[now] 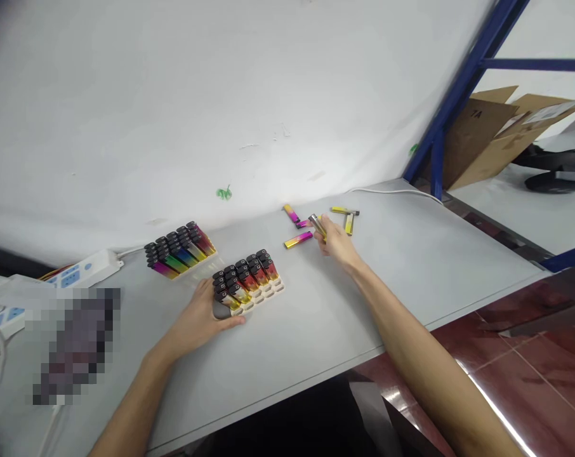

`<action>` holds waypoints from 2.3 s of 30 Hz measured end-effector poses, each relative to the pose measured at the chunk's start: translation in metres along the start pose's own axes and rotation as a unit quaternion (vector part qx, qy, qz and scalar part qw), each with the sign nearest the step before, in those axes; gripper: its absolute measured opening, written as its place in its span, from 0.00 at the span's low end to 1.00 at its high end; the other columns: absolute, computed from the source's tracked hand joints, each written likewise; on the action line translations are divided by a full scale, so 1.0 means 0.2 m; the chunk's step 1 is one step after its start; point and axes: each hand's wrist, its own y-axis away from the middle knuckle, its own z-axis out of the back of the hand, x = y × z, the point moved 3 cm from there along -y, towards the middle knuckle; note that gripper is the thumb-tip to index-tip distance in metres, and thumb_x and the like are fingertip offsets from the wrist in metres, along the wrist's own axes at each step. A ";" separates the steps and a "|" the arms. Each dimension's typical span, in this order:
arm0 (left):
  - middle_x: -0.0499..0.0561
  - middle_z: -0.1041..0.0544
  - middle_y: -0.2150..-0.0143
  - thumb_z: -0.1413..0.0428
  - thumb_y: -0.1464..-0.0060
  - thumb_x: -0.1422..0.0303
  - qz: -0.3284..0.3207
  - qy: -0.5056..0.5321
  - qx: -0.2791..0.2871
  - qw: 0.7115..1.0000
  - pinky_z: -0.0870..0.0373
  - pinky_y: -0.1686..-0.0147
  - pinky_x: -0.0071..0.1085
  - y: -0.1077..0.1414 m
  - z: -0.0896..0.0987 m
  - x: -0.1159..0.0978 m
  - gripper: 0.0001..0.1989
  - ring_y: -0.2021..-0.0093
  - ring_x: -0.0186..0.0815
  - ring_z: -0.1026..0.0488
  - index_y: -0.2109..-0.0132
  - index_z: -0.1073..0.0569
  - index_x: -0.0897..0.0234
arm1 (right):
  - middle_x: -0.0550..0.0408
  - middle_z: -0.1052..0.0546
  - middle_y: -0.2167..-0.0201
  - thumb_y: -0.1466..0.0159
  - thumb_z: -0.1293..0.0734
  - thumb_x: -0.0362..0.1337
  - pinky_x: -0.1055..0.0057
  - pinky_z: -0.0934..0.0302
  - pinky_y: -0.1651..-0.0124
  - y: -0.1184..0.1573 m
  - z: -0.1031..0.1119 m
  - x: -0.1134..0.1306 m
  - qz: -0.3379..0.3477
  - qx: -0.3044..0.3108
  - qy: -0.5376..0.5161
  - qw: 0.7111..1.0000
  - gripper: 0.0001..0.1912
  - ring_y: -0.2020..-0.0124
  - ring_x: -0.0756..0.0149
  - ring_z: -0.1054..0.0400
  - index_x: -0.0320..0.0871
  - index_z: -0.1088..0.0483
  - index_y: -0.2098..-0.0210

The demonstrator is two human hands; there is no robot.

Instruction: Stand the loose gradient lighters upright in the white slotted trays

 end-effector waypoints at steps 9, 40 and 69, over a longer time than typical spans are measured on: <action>0.57 0.32 0.37 0.34 0.52 0.49 -0.009 -0.013 0.001 1.000 0.40 0.36 0.50 0.00 -0.01 0.01 0.40 0.34 0.54 0.39 0.35 0.38 0.55 | 0.66 0.37 0.75 0.37 0.33 0.59 0.76 0.54 0.81 0.06 -0.15 -0.04 -0.023 0.101 -0.055 0.993 0.22 0.83 0.76 0.50 0.49 0.42 0.64; 0.56 0.33 0.35 0.33 0.52 0.52 -0.015 -0.018 -0.007 1.000 0.43 0.34 0.50 0.00 -0.01 0.00 0.43 0.32 0.53 0.41 0.33 0.40 0.56 | 0.65 0.55 0.86 0.31 0.47 0.50 0.76 0.66 0.84 0.05 -0.17 -0.10 -0.086 0.072 -0.144 0.983 0.27 0.85 0.75 0.66 0.45 0.50 0.84; 0.57 0.30 0.40 0.32 0.52 0.54 -0.031 -0.024 -0.016 0.999 0.39 0.39 0.47 0.00 -0.01 -0.02 0.42 0.37 0.53 0.37 0.35 0.39 0.60 | 0.54 0.20 0.64 0.38 0.28 0.45 0.64 0.33 0.60 0.42 -0.41 0.10 0.155 0.130 0.243 0.949 0.12 0.67 0.63 0.27 0.47 0.24 0.58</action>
